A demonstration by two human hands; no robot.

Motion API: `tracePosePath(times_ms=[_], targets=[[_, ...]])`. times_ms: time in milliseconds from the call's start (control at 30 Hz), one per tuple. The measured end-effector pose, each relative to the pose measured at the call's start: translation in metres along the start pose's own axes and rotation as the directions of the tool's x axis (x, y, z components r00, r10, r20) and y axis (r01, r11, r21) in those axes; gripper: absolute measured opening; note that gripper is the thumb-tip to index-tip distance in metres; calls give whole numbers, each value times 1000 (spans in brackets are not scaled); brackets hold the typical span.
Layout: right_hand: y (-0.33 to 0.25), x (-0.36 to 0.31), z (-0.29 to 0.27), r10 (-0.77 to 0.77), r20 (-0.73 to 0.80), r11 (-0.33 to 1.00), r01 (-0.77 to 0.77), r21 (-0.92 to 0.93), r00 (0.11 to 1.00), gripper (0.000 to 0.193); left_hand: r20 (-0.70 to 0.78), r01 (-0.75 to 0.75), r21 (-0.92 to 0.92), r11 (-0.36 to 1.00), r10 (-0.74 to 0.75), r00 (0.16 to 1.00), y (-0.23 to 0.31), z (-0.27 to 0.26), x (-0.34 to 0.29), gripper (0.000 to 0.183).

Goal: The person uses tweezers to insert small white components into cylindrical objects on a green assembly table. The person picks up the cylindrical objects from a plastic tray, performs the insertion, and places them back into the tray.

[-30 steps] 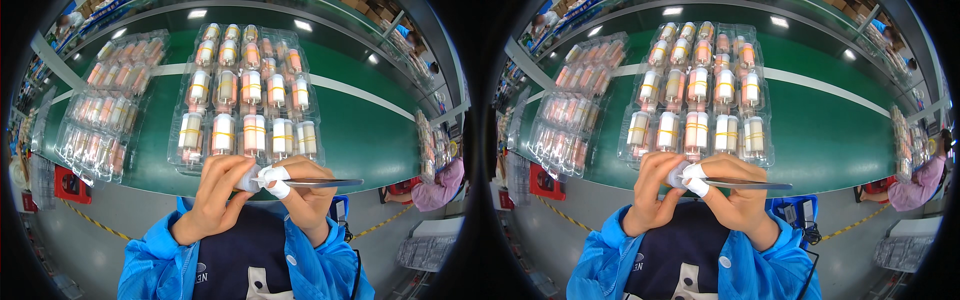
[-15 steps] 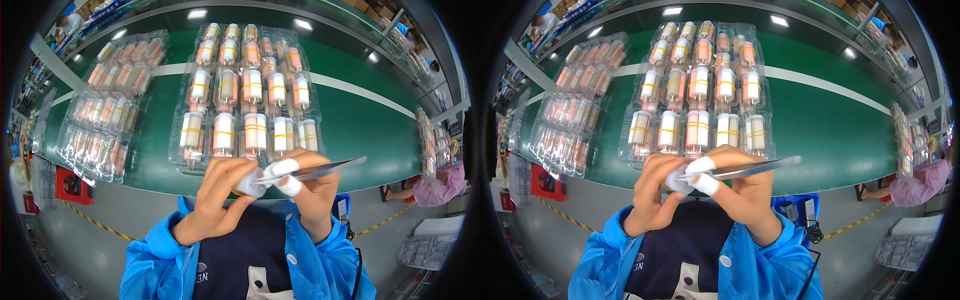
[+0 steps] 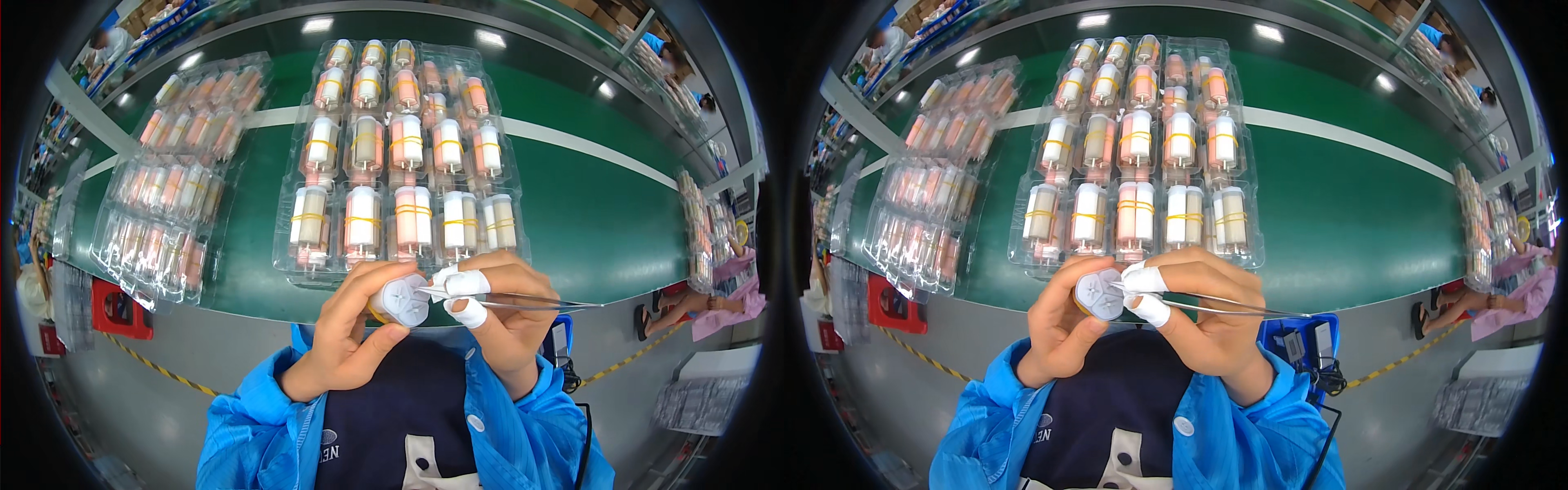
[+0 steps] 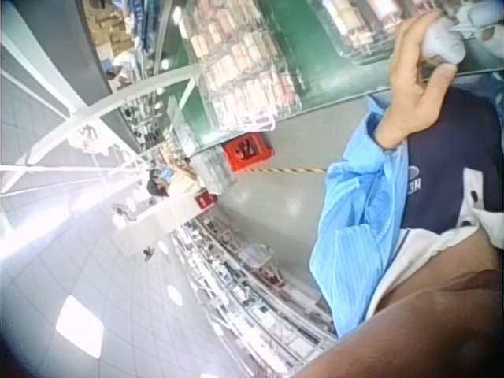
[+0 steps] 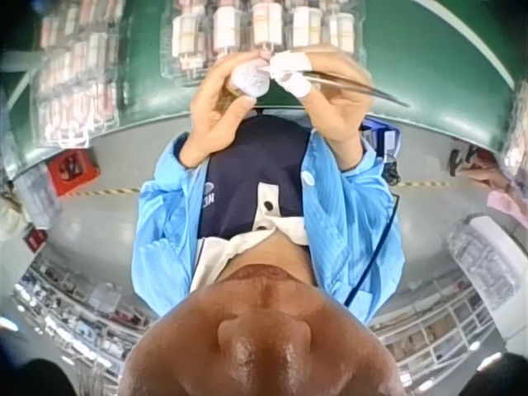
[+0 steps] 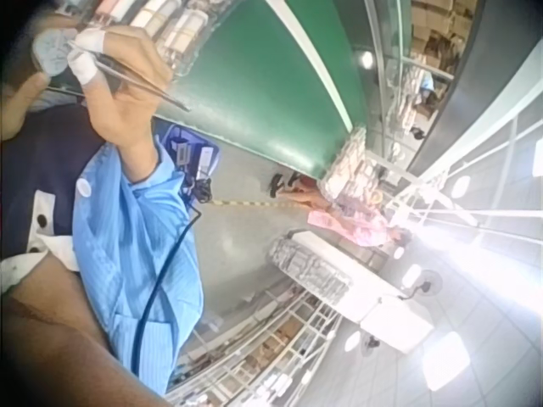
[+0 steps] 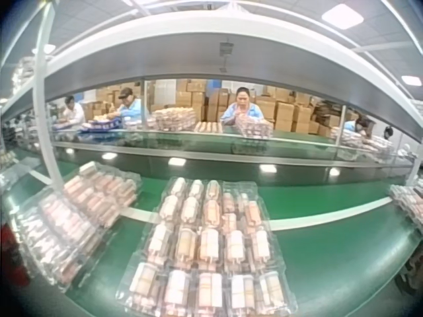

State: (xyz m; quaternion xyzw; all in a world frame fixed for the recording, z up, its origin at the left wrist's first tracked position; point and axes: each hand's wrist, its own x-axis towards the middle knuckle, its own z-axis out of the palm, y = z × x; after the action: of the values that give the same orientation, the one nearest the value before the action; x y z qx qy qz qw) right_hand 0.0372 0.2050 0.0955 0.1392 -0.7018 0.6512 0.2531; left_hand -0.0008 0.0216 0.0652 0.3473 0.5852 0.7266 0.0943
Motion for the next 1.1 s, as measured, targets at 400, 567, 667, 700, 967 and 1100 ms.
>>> tracePosePath(times_ms=[400, 567, 667, 700, 967, 1100], targets=[[0, 6, -1, -30, 43, 997, 33, -69, 999, 18, -5, 13, 15, 1000, -13, 1000, -3, -1, 0, 48], [0, 6, -1, -16, 41, 999, 18, -49, 999, 18, 38, 5, 81, 997, -8, 999, -3, -5, 2, 49], [1, 6, -1, -2, 57, 997, 6, -72, 998, 17, 12, 36, 49, 998, -37, 999, -2, -3, 1, 50], [0, 6, -1, 3, 46, 999, -1, -54, 999, 17, -2, 50, 26, 998, -50, 999, -2, -2, 1, 49], [-1, 7, 0, 14, 42, 997, -11, -78, 999, 15, -24, -38, 124, 991, 41, 999, -5, -3, 1, 47], [-3, 9, 1, -11, 83, 992, 22, -128, 997, 16, -32, -91, 263, 961, 103, 994, -2, -3, 3, 45]])
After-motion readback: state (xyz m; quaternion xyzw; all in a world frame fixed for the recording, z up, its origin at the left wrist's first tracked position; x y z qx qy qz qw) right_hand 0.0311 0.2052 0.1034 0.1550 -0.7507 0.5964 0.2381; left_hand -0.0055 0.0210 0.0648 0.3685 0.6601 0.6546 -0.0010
